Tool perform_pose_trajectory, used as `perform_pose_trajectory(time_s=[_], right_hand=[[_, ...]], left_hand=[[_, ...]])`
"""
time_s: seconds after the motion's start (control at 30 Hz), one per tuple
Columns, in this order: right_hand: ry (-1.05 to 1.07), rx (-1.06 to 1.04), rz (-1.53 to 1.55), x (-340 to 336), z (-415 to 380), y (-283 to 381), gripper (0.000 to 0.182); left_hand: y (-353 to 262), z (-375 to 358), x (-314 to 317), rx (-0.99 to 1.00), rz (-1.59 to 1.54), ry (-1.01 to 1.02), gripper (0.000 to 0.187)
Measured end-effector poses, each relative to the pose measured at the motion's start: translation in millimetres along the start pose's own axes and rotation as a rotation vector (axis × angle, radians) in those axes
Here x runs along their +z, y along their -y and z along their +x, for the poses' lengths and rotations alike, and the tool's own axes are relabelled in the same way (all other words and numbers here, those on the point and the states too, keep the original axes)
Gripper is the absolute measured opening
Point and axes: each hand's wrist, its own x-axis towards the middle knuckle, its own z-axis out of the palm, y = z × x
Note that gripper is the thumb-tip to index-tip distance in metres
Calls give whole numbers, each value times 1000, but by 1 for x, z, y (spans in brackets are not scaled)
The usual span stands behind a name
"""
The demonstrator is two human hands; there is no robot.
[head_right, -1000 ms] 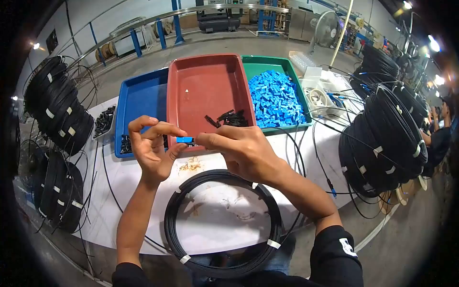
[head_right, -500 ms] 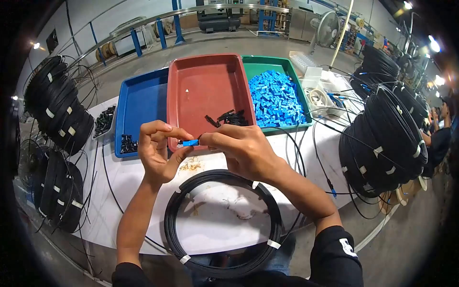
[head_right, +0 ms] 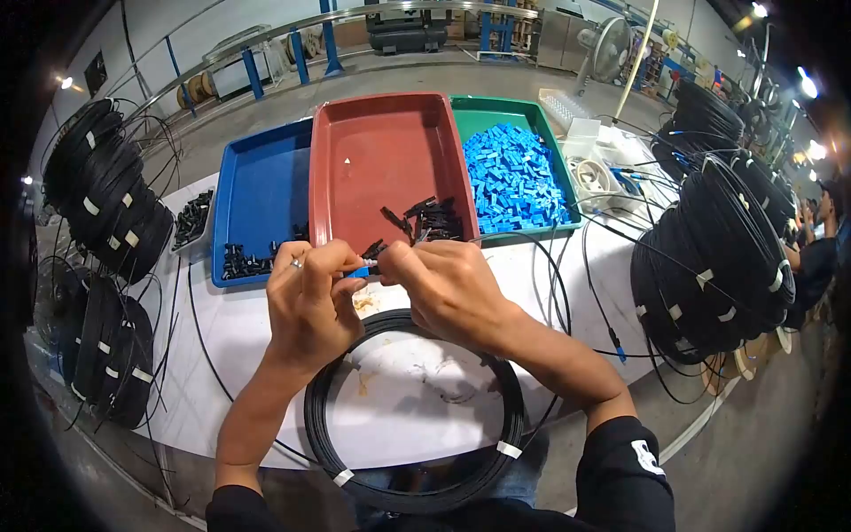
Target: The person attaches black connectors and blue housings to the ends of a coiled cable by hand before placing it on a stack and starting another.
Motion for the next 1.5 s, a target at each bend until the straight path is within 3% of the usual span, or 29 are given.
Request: perform_pose_trajectory(time_s=[0.1, 0.13, 0.27, 0.33, 0.4, 0.5, 0.77, 0.83, 0.9, 0.97, 1.0, 1.07, 1.1, 1.17, 1.2, 1.27, 1.33, 1.43, 1.5], right_hand=[[-84, 5, 2, 12, -1, 6, 26], [-88, 26, 5, 14, -3, 7, 24], [-82, 38, -27, 17, -5, 13, 16], [-96, -2, -48, 19, -6, 11, 15], [-126, -38, -13, 23, -1, 14, 17], [-20, -30, -23, 22, 0, 11, 23], [11, -80, -38, 29, -5, 9, 17], [-3, -59, -66, 28, -7, 10, 16], [135, 55, -95, 18, -2, 8, 18], [146, 160, -31, 23, 4, -1, 23], [218, 270, 129, 25, 3, -10, 27], [323, 211, 106, 28, 2, -25, 26], [395, 188, 41, 30, -3, -31, 27], [525, 461, 460, 44, -19, -42, 25], [555, 360, 505, 54, -30, -50, 24], [543, 357, 528, 71, -49, -60, 20], [512, 420, 602, 73, -51, -62, 16], [551, 515, 692, 68, -54, -65, 27], [609, 362, 725, 62, -55, -65, 39]], left_hand=[[15, -10, 19, 83, -113, -129, 27], [22, -11, 24, 193, -200, -149, 30], [15, -17, 32, 83, -302, -142, 38], [15, -22, 33, 72, -194, -89, 33], [22, -27, 39, 122, -277, -131, 28], [19, -26, 39, 118, -215, -139, 26], [12, -35, 46, 12, -159, -65, 19], [12, -31, 45, 6, -158, -77, 20], [18, -18, 43, 11, -165, -62, 20], [26, -11, 31, -48, -222, 157, 30], [30, -12, 24, -57, -228, 154, 37], [26, -18, -13, -122, -101, 245, 57], [34, -24, -35, -217, -206, 318, 60], [34, -52, -88, -353, -47, 508, 53], [29, -70, -113, -483, -28, 671, 51], [19, -122, -130, -442, -105, 717, 64], [-10, -148, -146, -597, -74, 843, 61], [-41, -183, -158, -612, -11, 727, 55], [-55, -204, -163, -627, -33, 641, 54]])
